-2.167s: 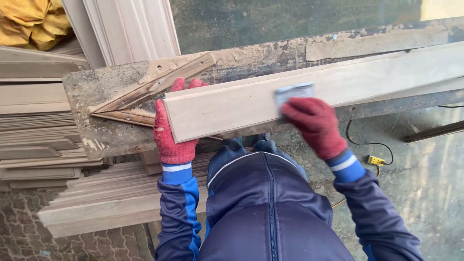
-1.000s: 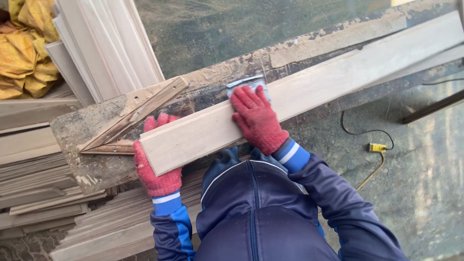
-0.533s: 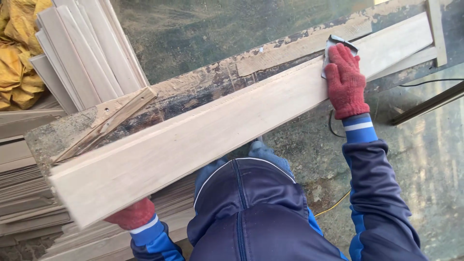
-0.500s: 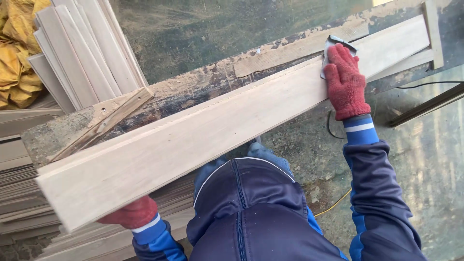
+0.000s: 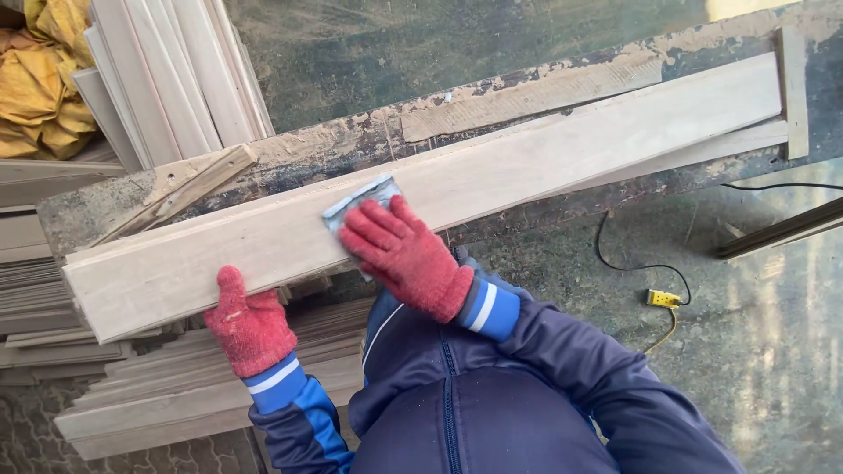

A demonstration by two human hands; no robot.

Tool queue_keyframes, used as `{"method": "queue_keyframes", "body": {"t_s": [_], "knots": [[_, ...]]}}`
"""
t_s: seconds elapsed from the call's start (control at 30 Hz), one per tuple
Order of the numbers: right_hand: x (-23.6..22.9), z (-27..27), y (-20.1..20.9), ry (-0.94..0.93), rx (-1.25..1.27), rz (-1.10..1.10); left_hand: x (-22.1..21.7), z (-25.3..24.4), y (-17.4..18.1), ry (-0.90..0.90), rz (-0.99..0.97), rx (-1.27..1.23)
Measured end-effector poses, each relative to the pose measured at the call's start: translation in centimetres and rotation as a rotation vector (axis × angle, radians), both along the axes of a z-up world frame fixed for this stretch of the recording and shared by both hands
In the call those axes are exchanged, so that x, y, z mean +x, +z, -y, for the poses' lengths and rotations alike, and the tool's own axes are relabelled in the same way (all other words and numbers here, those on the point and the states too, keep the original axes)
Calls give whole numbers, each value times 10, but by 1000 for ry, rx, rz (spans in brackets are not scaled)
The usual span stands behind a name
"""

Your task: Manual sanding of a long wooden plank on a workbench using a piece of sandpaper.

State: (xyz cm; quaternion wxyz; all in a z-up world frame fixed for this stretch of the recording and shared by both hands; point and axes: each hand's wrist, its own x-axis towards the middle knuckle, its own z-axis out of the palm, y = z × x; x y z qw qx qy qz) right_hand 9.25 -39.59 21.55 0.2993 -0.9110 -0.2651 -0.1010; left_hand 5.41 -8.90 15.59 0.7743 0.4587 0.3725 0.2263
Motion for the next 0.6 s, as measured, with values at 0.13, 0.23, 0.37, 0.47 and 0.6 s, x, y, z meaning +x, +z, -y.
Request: {"method": "queue_keyframes", "body": {"t_s": [0.13, 0.23, 0.37, 0.47, 0.6], "knots": [[-2, 70, -30, 43, -30, 52, 12, 27, 43, -73, -11, 21], [-13, 142, -45, -78, -196, 54, 20, 39, 49, -33, -42, -76], [-22, 134, -52, -173, -237, 40, 24, 34, 45, -81, -82, -130], [-11, 72, -46, -131, -123, 74, 25, 30, 37, -129, -93, -141], [2, 19, -21, -34, -93, 102, 20, 19, 29, -187, -73, -156]]}}
